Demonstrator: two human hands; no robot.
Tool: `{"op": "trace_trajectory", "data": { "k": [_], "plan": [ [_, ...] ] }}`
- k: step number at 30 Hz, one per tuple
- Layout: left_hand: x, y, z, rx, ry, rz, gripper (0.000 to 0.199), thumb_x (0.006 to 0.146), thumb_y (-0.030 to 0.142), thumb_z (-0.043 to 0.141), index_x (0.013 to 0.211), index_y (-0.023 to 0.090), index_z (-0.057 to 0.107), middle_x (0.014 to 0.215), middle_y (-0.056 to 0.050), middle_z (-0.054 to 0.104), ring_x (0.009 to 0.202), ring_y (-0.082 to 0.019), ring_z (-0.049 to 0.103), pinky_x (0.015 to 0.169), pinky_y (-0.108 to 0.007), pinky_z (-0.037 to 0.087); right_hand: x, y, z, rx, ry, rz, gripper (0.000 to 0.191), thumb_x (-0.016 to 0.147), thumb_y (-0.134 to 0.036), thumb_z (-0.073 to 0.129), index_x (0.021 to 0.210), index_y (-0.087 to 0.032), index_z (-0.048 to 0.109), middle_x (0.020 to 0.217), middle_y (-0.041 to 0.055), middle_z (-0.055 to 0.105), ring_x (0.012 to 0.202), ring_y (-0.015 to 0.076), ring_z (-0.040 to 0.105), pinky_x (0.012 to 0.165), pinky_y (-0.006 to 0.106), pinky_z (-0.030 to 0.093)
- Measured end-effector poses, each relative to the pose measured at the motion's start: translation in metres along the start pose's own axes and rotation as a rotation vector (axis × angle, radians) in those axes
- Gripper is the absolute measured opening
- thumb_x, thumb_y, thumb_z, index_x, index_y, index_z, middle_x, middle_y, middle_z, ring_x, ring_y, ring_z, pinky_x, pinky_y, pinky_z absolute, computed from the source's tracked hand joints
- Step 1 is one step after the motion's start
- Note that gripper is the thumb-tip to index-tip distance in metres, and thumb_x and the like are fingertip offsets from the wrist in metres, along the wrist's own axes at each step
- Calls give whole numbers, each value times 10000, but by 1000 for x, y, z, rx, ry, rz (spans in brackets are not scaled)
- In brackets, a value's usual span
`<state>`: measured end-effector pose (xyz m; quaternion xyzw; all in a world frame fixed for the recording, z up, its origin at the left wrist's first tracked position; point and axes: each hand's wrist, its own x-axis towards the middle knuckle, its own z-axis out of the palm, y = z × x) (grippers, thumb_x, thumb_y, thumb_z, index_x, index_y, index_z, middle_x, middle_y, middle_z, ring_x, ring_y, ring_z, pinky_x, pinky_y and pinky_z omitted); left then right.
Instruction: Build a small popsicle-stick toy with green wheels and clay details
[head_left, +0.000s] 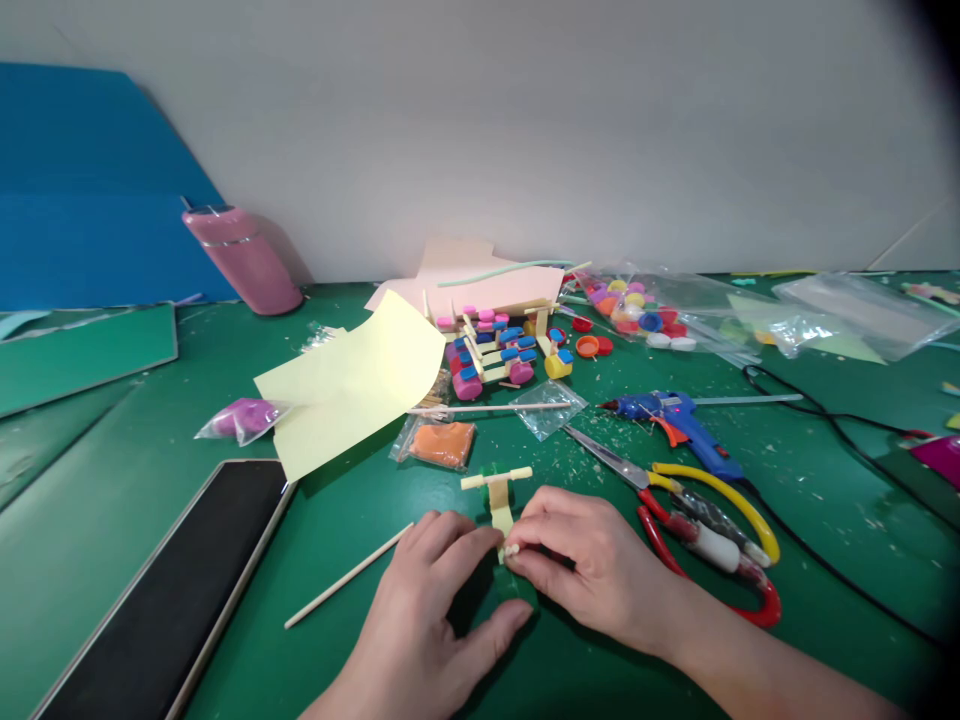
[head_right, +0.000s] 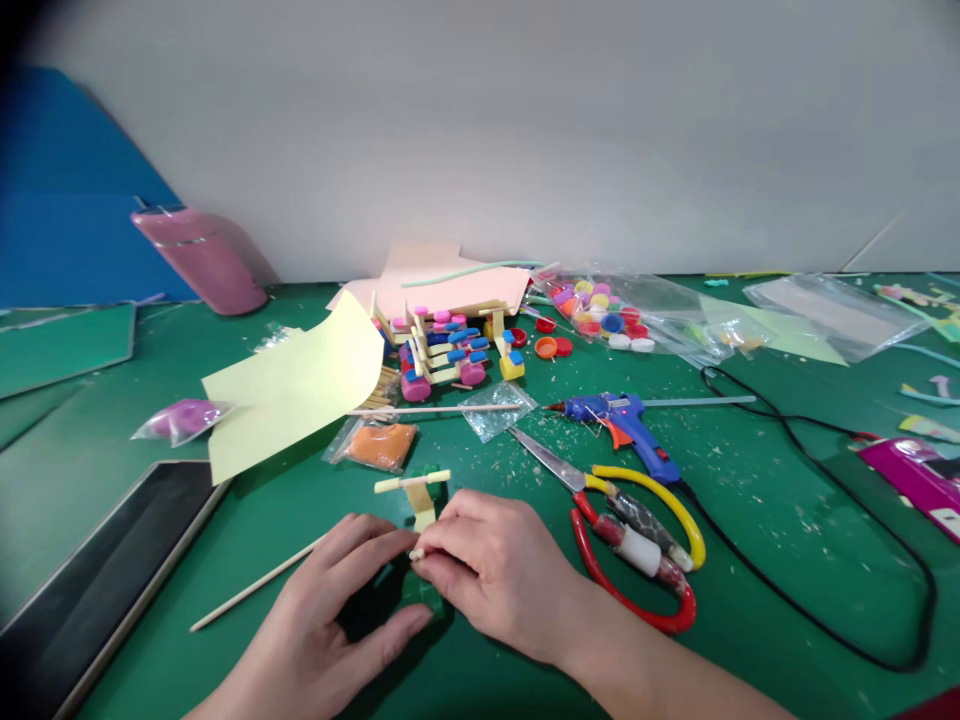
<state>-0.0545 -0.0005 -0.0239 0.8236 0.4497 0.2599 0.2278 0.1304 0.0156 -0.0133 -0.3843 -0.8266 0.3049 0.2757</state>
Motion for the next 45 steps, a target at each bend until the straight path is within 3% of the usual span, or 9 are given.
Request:
{"op": "trace_trajectory", "data": {
  "k": [45],
  "plan": [
    [0,-1,1,2,12,17,267,761,323,605,994,203,555,852,-60,581,765,-208,576,642,-355,513,1,0,1,11,-3,-2,131,869,-198,510,864,-149,631,796,25,561,718,111,533,645,208,403]
  ]
}}
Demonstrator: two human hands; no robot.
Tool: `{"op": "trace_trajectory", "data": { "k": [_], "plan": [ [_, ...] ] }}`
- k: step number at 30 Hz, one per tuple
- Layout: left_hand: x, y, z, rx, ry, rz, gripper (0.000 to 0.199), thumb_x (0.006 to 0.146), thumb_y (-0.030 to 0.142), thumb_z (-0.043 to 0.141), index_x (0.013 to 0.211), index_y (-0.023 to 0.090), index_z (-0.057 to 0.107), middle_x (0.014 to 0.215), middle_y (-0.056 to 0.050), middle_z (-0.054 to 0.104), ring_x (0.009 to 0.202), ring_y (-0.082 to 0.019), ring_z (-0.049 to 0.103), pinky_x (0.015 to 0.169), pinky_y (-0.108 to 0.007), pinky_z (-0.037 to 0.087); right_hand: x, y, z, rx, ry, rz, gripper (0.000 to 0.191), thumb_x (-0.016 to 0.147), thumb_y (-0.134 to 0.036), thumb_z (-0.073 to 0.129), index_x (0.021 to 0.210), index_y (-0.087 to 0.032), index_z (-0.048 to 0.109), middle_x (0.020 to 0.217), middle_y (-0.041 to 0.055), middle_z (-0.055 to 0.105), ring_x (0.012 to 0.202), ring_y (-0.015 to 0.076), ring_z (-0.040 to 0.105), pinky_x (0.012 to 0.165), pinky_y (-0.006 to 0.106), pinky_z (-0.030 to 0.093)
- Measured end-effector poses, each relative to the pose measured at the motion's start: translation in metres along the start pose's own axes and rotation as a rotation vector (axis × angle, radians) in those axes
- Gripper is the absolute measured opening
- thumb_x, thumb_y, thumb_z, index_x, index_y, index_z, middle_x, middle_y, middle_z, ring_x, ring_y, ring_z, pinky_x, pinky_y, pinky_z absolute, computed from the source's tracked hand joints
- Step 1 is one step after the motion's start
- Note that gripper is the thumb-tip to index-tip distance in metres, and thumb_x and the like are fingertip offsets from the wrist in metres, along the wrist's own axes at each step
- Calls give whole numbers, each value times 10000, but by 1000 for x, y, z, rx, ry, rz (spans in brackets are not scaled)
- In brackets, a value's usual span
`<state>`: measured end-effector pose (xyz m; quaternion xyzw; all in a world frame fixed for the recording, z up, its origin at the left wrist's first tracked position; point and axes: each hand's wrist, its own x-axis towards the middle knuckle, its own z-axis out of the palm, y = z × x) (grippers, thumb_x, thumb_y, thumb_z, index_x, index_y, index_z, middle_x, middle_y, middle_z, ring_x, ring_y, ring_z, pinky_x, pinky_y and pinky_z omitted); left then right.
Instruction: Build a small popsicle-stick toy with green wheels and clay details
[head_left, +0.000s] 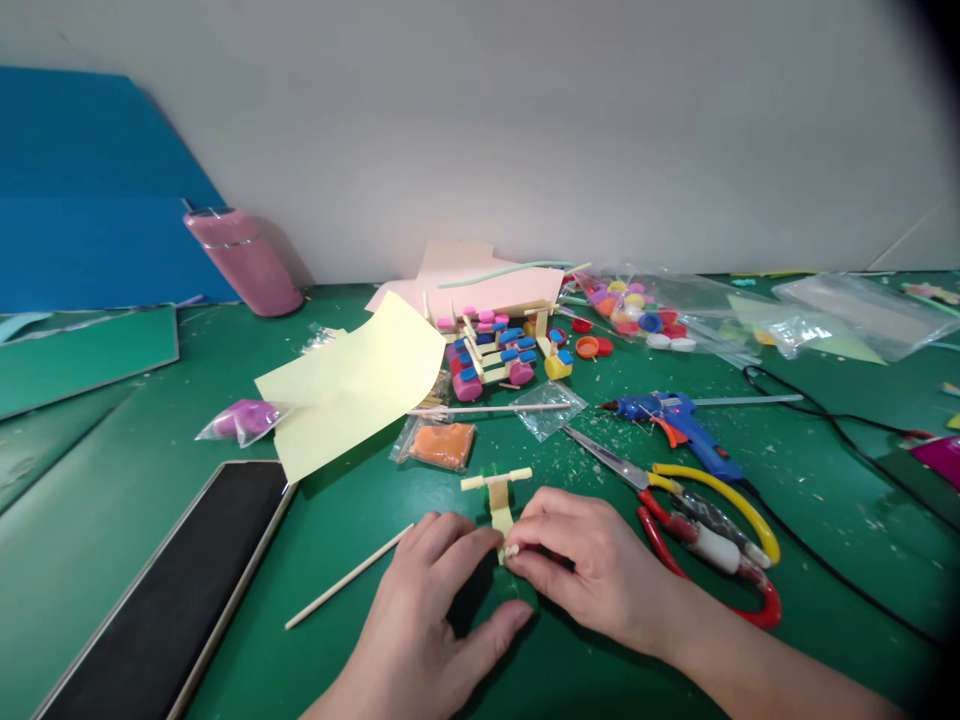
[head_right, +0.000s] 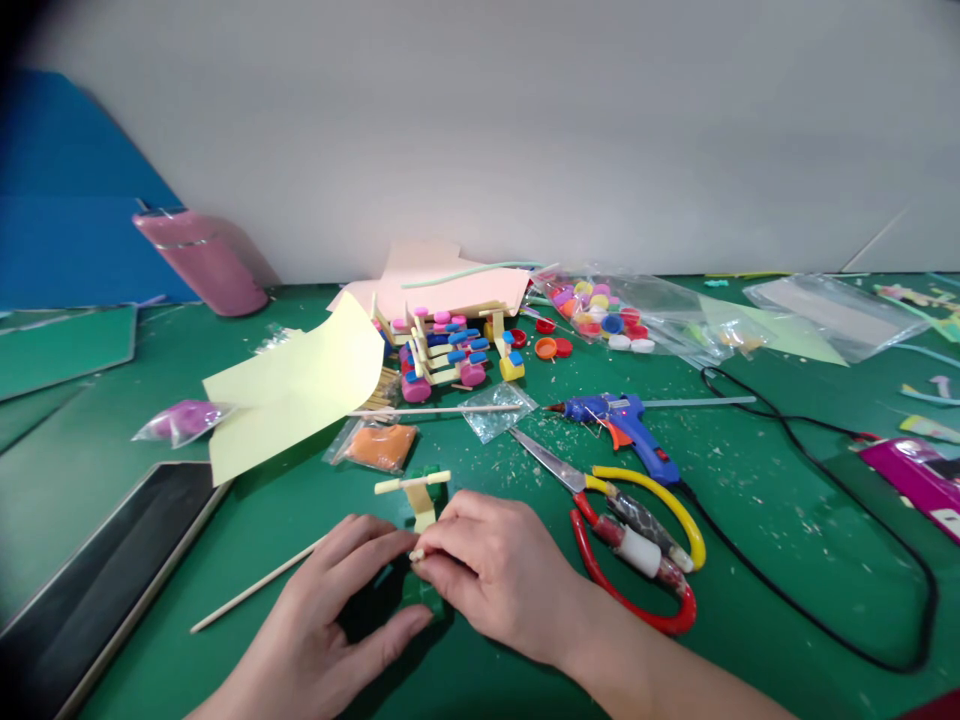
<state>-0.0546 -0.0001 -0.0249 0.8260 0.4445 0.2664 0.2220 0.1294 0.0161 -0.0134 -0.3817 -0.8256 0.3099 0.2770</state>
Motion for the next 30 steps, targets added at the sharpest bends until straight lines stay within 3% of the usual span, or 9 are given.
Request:
{"op": "trace_trajectory", "data": {
  "k": [30],
  "plan": [
    [0,0,0,-3,7,-8,261,762,313,603,996,205,561,858,-60,585,768,-208,576,655,-359,512,0,0,-1,-4,-1,9,131,874,-207,499,863,-169,623,801,25,566,719,121,540,641,221,420]
  ]
}}
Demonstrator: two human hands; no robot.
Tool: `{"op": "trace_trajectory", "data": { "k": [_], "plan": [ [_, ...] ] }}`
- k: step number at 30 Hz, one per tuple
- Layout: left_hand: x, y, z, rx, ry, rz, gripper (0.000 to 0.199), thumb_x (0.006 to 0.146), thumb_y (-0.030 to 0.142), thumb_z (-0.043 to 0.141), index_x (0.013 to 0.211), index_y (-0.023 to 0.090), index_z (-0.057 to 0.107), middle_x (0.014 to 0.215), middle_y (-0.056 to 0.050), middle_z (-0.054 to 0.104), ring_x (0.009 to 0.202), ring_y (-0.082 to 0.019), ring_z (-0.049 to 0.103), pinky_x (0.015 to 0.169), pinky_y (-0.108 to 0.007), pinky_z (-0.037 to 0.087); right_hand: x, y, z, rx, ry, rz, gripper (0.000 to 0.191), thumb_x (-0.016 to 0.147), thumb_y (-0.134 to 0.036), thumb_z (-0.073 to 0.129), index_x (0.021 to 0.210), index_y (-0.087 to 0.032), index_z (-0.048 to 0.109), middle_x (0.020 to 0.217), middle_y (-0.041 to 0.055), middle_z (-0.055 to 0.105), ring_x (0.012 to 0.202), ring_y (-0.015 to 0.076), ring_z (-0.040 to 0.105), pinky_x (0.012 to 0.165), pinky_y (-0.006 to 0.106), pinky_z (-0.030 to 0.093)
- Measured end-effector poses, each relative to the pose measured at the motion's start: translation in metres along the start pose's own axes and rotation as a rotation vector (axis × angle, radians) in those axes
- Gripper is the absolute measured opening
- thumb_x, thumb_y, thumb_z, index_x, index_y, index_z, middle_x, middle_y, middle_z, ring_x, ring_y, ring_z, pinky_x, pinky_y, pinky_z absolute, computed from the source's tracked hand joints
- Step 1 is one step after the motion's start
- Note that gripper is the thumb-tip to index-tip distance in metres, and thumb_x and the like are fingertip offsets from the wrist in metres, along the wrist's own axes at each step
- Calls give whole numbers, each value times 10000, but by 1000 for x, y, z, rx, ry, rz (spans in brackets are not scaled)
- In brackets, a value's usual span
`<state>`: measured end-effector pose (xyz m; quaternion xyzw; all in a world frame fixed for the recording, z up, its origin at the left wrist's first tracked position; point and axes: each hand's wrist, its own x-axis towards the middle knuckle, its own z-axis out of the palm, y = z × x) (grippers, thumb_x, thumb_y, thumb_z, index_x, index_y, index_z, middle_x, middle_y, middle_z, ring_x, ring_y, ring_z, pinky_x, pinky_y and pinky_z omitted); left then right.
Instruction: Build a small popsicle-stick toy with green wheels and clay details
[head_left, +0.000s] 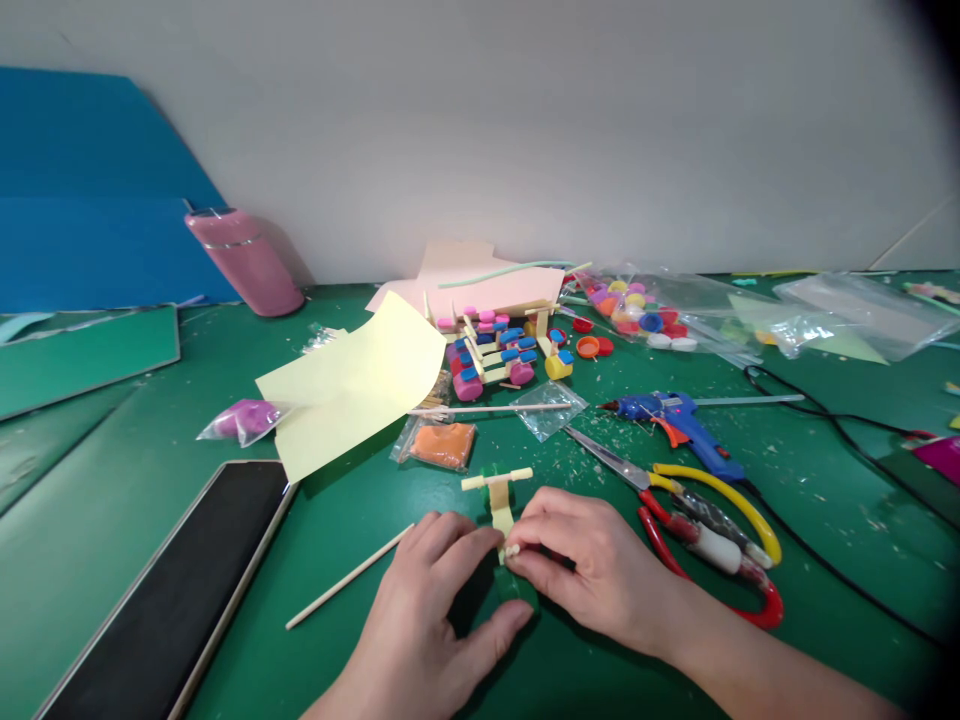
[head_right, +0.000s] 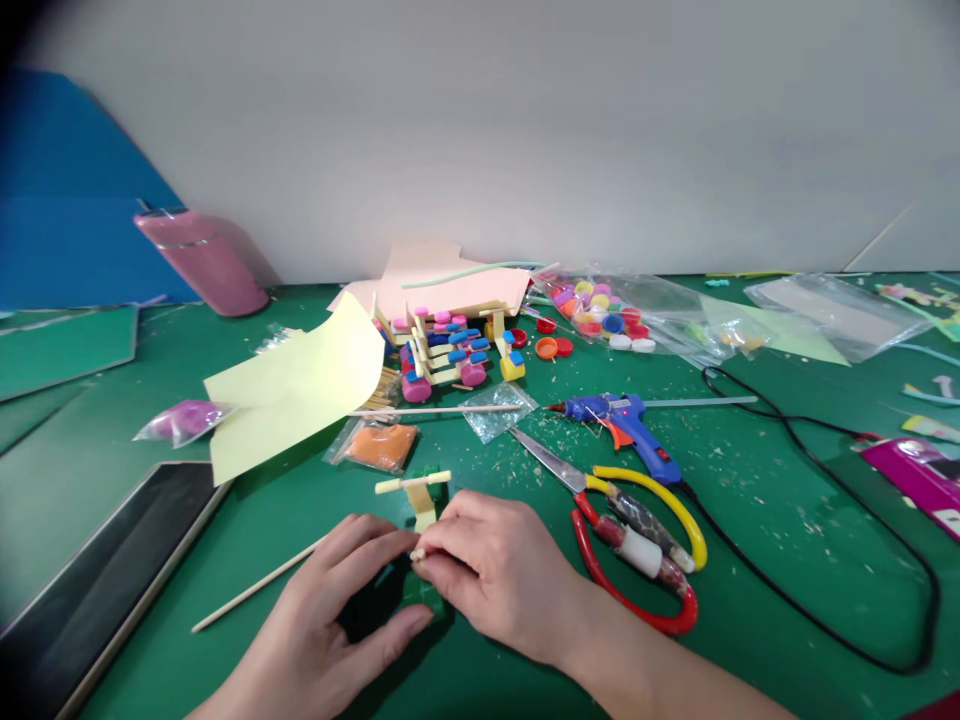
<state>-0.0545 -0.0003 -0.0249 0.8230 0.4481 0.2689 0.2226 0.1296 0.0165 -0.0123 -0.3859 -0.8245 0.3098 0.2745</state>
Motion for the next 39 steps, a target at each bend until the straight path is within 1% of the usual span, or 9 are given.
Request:
{"op": "trace_trajectory", "data": {
  "k": [10,18,26,36,39],
  "plan": [
    [1,0,0,6,7,-2,271,745,323,618,986,208,574,848,-62,595,762,-209,580,648,-347,515,-1,0,0,-5,12,-14,129,871,-206,501,860,-173,625,791,22,570,717,119,546,637,217,421],
    [0,-1,0,6,1,-1,276,745,326,616,987,200,575,845,-62,593,759,-210,578,643,-353,514,1,0,0,-1,4,9,124,867,-198,509,850,-156,625,793,22,565,713,113,542,636,211,413],
    [1,0,0,5,10,-2,272,746,323,615,988,206,578,844,-61,597,753,-208,582,643,-346,515,0,-1,1,-10,13,-8,125,870,-198,499,854,-177,621,790,21,573,710,120,547,629,219,423],
    [0,-1,0,6,-11,0,278,758,322,605,1005,199,562,860,-61,587,770,-208,574,654,-358,513,-1,0,1,0,8,-3,123,873,-195,498,854,-173,618,792,21,564,713,120,545,636,221,422],
    [1,0,0,5,0,4,275,757,323,605,999,201,558,854,-60,584,765,-209,572,650,-363,513,-1,0,1,6,9,-2,125,874,-197,499,856,-168,619,794,20,562,717,117,542,636,218,417]
  ]
}}
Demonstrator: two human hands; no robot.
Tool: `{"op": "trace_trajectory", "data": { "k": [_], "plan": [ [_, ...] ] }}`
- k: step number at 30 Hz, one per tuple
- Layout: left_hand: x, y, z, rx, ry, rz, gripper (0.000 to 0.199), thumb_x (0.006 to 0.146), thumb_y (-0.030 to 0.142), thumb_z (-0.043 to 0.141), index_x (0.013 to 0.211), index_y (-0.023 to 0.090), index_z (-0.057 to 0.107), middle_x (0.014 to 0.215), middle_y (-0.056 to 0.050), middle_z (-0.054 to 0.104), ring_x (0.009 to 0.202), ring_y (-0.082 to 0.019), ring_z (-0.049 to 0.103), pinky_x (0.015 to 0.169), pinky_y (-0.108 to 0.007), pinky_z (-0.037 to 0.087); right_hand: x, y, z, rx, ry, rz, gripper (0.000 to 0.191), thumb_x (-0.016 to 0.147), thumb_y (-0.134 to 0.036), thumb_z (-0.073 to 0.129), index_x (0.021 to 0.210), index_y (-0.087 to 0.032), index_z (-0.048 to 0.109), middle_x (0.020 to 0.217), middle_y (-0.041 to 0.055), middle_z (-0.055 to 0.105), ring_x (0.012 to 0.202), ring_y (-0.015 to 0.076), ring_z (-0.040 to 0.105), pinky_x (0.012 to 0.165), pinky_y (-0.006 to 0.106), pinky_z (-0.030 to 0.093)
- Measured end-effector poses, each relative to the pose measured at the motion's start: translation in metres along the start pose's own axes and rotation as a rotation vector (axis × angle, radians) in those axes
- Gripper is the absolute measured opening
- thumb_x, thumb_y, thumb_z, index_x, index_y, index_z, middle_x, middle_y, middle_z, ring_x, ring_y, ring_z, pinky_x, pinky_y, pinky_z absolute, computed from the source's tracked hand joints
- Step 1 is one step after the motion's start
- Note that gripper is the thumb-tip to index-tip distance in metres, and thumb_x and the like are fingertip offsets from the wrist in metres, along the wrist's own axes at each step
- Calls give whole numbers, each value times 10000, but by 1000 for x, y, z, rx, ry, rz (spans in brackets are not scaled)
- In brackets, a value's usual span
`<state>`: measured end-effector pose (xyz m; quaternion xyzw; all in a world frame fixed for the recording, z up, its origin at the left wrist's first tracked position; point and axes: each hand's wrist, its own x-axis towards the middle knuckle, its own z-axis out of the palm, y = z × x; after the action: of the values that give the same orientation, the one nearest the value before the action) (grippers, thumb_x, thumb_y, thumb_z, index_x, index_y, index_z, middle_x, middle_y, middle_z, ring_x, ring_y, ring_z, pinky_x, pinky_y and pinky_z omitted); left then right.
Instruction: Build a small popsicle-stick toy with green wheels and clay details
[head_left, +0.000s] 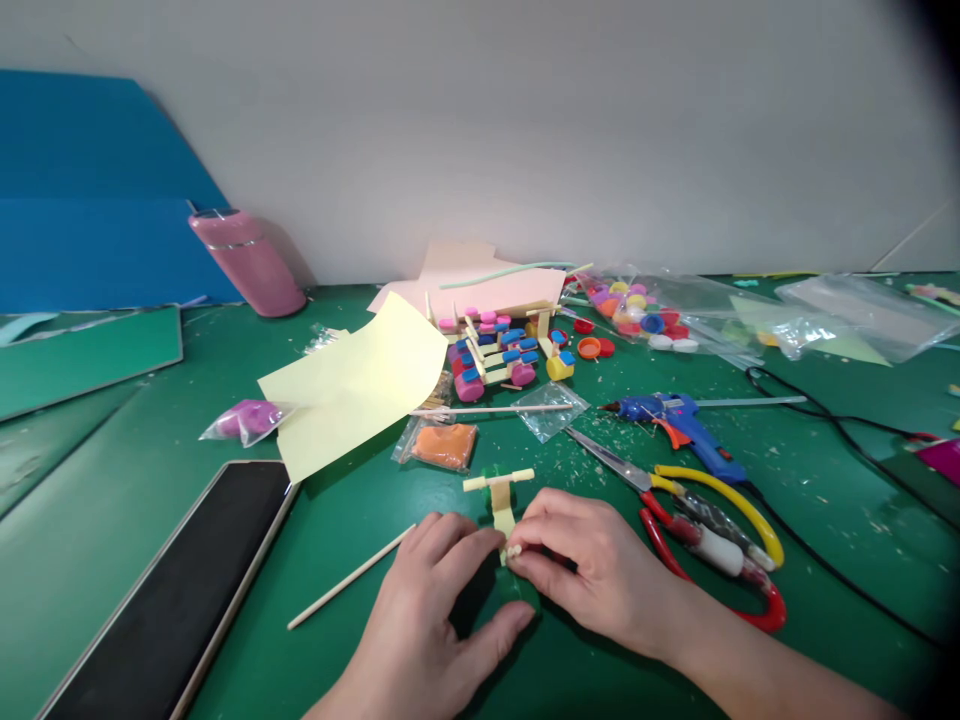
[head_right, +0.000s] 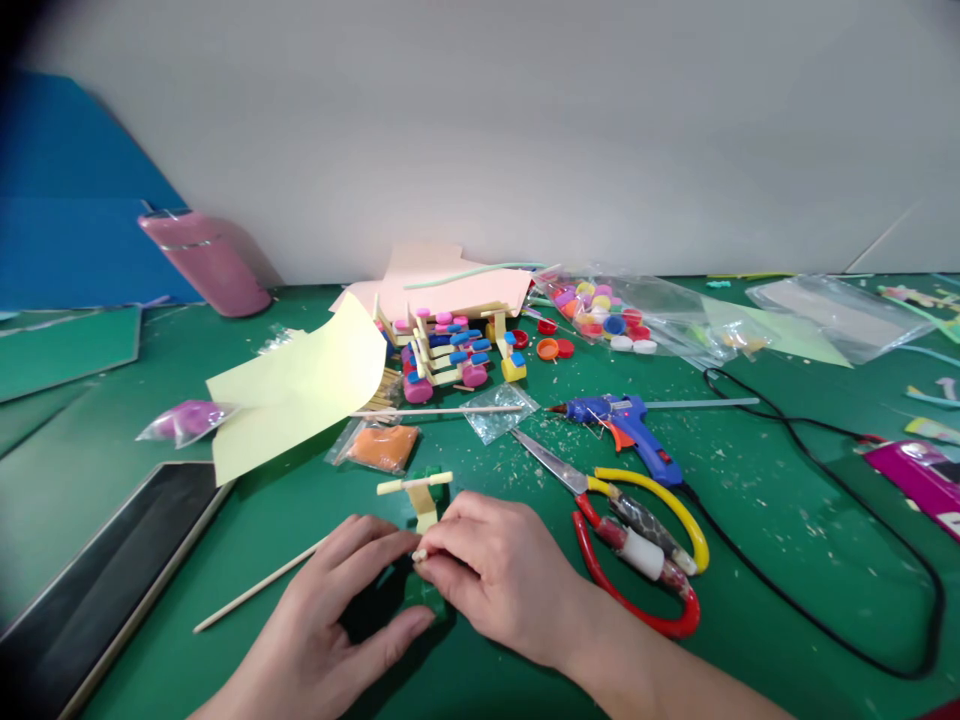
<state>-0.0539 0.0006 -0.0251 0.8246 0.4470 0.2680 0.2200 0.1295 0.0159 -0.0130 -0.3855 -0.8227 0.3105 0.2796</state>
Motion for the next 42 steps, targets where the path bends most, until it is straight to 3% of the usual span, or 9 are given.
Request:
{"op": "trace_trajectory", "data": {
  "k": [42],
  "plan": [
    [0,-2,1,8,11,14,288,753,325,614,1007,208,543,854,-56,580,766,-209,571,643,-358,510,0,0,2,-4,0,8,109,869,-188,505,850,-176,611,795,11,566,717,110,538,641,206,407]
  ]
}}
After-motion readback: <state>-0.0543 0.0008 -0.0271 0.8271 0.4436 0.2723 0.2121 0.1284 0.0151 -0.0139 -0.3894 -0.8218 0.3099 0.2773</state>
